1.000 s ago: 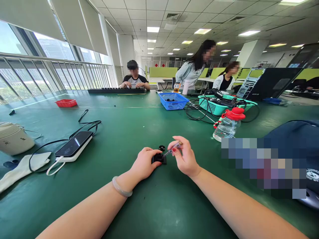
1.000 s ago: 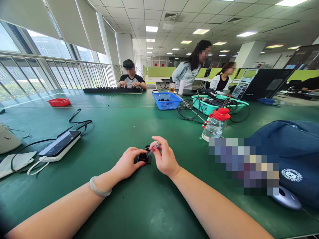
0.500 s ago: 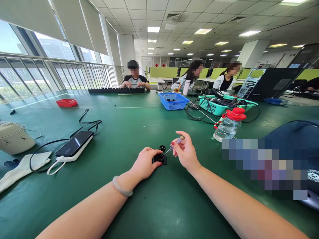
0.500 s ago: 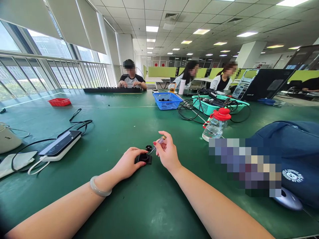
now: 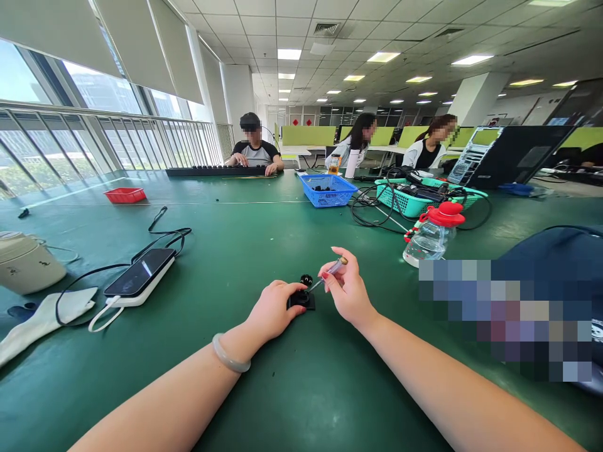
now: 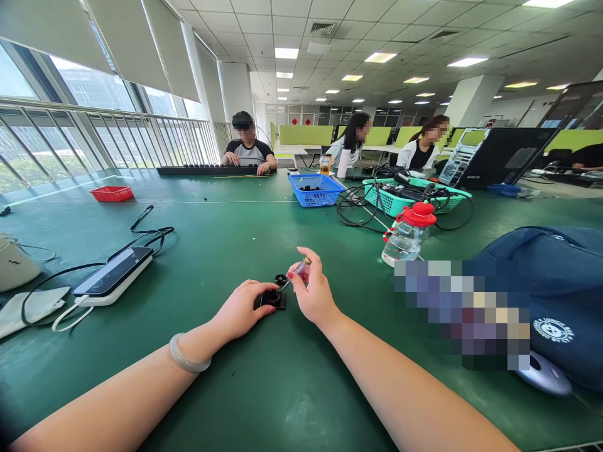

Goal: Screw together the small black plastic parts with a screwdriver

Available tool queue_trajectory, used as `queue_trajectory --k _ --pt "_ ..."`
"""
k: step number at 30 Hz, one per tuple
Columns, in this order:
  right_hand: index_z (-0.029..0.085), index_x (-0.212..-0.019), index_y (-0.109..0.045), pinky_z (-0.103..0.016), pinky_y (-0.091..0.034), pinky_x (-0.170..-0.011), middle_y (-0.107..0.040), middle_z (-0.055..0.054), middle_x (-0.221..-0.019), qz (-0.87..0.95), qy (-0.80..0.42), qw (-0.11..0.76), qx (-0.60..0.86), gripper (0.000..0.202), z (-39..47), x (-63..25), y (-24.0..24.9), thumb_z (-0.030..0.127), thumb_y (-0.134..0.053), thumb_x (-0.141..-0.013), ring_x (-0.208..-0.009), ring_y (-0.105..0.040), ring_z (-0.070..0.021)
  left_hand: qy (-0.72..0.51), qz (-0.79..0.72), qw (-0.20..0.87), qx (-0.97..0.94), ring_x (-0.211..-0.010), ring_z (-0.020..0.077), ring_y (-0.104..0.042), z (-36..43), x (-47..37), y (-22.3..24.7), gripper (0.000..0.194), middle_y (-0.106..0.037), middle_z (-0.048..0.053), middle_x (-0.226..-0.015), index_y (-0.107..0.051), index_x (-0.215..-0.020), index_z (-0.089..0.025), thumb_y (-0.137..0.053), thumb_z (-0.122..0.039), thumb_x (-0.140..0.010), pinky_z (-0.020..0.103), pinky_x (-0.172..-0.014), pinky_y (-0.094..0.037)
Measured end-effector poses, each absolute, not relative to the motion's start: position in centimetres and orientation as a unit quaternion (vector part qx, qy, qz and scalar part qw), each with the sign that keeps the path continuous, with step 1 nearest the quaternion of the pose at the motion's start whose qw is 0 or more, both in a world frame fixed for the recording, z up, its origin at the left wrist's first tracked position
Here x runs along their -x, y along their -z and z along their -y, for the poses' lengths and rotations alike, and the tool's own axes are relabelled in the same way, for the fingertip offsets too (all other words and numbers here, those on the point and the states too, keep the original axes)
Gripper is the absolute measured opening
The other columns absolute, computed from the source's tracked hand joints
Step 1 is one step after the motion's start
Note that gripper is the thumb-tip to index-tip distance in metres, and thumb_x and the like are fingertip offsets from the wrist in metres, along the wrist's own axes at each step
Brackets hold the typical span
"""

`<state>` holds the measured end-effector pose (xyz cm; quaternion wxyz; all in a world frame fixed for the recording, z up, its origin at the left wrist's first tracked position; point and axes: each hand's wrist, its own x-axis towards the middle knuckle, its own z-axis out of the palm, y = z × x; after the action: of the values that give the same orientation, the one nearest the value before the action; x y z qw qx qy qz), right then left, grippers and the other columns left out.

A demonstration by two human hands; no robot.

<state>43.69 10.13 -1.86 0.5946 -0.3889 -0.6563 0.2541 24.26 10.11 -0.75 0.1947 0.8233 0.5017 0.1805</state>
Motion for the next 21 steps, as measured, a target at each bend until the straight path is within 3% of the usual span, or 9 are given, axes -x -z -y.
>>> queue_trajectory --k 5,13,21 --pt "0.026 -0.132 -0.038 -0.028 -0.05 -0.057 -0.062 0.001 -0.079 0.627 -0.223 0.645 0.375 0.039 -9.9 -44.0 1.7 0.036 -0.052 -0.097 -0.06 -0.056 -0.0131 -0.178 -0.497 0.192 -0.827 -0.121 0.0266 -0.058 -10.2 -24.2 0.8 0.044 -0.069 0.009 -0.119 -0.065 -0.128 -0.025 -0.072 -0.025 -0.084 0.042 -0.108 -0.045" --pt "0.027 -0.128 -0.04 -0.028 -0.051 -0.058 -0.064 0.001 -0.081 0.716 -0.232 0.572 0.325 0.032 -9.2 -43.9 1.4 0.03 -0.05 -0.097 -0.062 -0.058 -0.013 -0.165 -0.464 0.137 -0.86 -0.119 0.0292 -0.058 -10.0 -24.4 0.8 0.046 -0.073 0.009 -0.116 -0.063 -0.129 -0.023 -0.074 -0.027 -0.084 0.047 -0.107 -0.043" --pt "0.026 -0.13 -0.041 -0.027 -0.055 -0.063 -0.065 0.001 -0.08 0.744 -0.196 0.538 0.343 0.04 -9.1 -43.7 0.9 0.022 -0.054 -0.093 -0.065 -0.062 -0.0124 -0.172 -0.449 0.133 -0.867 -0.116 0.0291 -0.059 -10.0 -24.4 1.1 0.043 -0.073 0.01 -0.113 -0.063 -0.128 -0.022 -0.072 -0.026 -0.086 0.047 -0.103 -0.046"
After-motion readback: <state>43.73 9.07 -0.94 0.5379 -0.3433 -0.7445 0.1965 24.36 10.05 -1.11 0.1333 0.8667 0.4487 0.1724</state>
